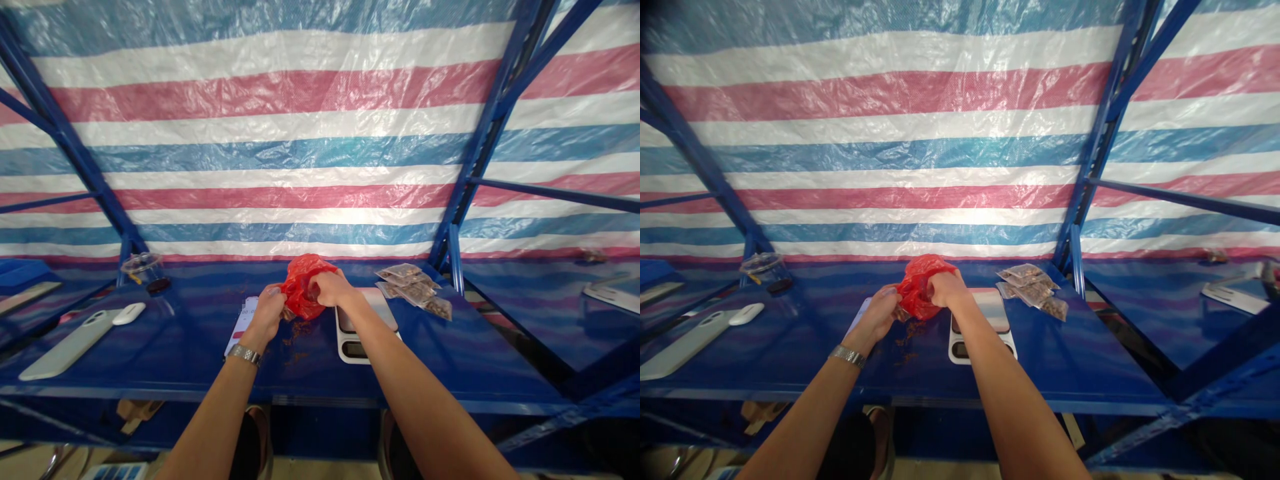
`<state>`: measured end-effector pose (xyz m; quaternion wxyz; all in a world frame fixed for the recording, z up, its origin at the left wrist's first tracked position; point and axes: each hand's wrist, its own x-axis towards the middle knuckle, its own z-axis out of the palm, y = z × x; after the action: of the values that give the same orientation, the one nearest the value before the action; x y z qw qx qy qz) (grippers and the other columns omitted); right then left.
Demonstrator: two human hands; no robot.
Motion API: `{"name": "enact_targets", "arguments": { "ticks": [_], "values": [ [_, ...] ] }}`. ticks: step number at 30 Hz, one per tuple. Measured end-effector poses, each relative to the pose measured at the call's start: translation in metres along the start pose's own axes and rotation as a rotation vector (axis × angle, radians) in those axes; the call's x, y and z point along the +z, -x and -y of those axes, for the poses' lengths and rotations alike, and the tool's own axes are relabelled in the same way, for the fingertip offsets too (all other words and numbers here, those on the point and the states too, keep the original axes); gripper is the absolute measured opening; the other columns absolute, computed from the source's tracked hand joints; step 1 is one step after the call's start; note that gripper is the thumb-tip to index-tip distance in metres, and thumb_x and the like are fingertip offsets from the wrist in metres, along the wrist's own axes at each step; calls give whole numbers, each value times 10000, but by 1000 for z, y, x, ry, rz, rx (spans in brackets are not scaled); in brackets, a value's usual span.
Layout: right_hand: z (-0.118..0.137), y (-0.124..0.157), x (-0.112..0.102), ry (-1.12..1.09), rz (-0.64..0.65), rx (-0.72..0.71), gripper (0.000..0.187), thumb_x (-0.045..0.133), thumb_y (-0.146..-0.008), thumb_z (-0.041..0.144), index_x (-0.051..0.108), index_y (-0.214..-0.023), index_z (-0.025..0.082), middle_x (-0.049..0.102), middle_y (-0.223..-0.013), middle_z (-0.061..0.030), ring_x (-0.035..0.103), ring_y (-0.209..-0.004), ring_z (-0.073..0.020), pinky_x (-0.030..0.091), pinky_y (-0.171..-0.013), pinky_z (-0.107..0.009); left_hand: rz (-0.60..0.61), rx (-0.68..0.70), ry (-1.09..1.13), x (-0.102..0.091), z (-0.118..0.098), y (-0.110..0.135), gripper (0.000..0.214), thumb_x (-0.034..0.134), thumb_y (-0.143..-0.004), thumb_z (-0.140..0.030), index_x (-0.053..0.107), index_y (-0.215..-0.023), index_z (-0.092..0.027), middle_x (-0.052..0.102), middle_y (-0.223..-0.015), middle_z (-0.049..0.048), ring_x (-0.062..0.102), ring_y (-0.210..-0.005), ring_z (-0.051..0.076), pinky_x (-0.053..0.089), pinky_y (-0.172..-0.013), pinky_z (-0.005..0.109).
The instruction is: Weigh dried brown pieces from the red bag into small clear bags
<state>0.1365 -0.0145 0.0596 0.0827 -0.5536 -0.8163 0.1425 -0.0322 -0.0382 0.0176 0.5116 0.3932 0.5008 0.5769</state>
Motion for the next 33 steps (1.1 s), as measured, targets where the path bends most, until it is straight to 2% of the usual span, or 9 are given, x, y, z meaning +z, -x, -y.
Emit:
{"name": "enact_targets", "arguments": {
  "ticks": [4,9,14,18,23,27,33],
  "values": [
    [6,-1,2,-17,37,-8,380,713,-723,41,760,-1059,211,794,-1117,-69,689,-1160,-270,377,-1049,-339,93,-19,43,4,1,-2,116,652,-593,-133,574,-656,-189,551,-495,-44,509,-413,116,382,-458,236],
    [5,1,-4,-37,61,0,337,709,-749,83,749,-1067,187,789,-1113,-87,714,-1091,-266,448,-951,-303,83,-18,100,8,-2,-3,143,580,-531,-142,557,-662,-195,547,-472,-47,518,-409,131,413,-471,248],
    [1,4,-7,-111,-3,55,449,681,-755,63,707,-1181,202,767,-1212,-76,689,-1165,-254,439,-1001,-301,125,-38,72,9,-4,0,94,598,-553,-124,569,-624,-179,557,-467,-25,507,-383,122,380,-450,237],
    [1,6,-7,-88,58,19,424,668,-741,42,722,-1124,214,779,-1168,-58,705,-1103,-245,445,-968,-306,105,-37,87,7,-3,-2,111,595,-565,-116,573,-651,-181,566,-473,-33,521,-396,125,395,-461,238],
    [1,6,-7,-49,17,44,465,677,-738,63,720,-1170,229,764,-1242,-64,667,-1231,-278,408,-1058,-340,140,-57,102,4,-3,-4,104,548,-534,-106,507,-570,-195,518,-437,-35,478,-379,114,392,-454,241],
    [2,4,-6,-43,18,53,417,685,-747,102,733,-1151,193,770,-1221,-106,677,-1221,-309,438,-1040,-353,175,-66,116,5,-3,-4,103,547,-523,-109,551,-598,-179,562,-476,-9,500,-403,119,401,-460,245],
    [-1,2,-6,-138,44,26,500,666,-719,53,736,-1185,223,767,-1245,-58,682,-1214,-270,453,-1040,-319,223,-69,107,5,-4,-3,121,574,-530,-111,560,-631,-175,551,-500,-17,499,-425,109,404,-479,245]
  ]
}}
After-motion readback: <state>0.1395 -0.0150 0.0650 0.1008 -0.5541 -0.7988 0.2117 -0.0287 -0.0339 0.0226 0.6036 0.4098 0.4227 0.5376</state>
